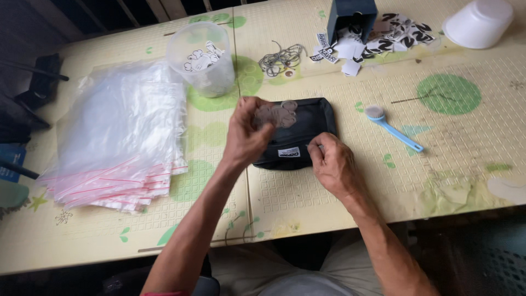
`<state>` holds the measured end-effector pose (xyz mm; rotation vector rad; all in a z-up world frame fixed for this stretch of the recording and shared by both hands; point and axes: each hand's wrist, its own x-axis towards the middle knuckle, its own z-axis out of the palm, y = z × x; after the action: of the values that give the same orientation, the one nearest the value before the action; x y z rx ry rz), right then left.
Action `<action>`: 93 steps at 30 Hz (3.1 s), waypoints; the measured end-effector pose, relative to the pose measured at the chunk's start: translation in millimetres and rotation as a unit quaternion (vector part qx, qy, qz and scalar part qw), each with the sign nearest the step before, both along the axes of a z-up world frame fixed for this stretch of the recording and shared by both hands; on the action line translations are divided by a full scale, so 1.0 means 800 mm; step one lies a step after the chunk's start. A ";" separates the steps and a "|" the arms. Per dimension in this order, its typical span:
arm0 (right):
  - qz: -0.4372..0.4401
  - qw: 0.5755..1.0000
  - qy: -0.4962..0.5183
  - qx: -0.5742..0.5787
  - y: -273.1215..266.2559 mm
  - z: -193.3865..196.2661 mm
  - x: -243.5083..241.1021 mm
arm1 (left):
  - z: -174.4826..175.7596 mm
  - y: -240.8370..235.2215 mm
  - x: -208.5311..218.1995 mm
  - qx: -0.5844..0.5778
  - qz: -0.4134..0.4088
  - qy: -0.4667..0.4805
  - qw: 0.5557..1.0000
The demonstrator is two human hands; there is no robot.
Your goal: The person places a small black bag on a table, attaches a keychain with a bear-shaped charm to it, and then places the bag into a clear plastic zip-lock bag.
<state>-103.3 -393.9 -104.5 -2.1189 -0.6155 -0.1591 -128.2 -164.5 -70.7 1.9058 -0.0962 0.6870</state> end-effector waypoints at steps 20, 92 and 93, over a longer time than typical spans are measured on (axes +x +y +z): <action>-0.092 0.979 0.076 0.165 0.020 -0.026 -0.016 | -0.059 -0.082 -0.027 -0.176 -0.065 0.007 0.982; -0.005 0.974 0.189 0.127 -0.018 -0.017 -0.003 | -0.050 -0.094 -0.037 0.131 -0.063 0.012 0.989; 0.021 0.965 0.208 0.155 -0.018 -0.018 -0.004 | -0.055 -0.091 -0.036 0.102 -0.074 0.018 0.992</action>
<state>-106.8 -408.7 -118.6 -1.7609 -0.3553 0.1998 -157.0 -237.7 -115.1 2.0807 -0.2921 0.5585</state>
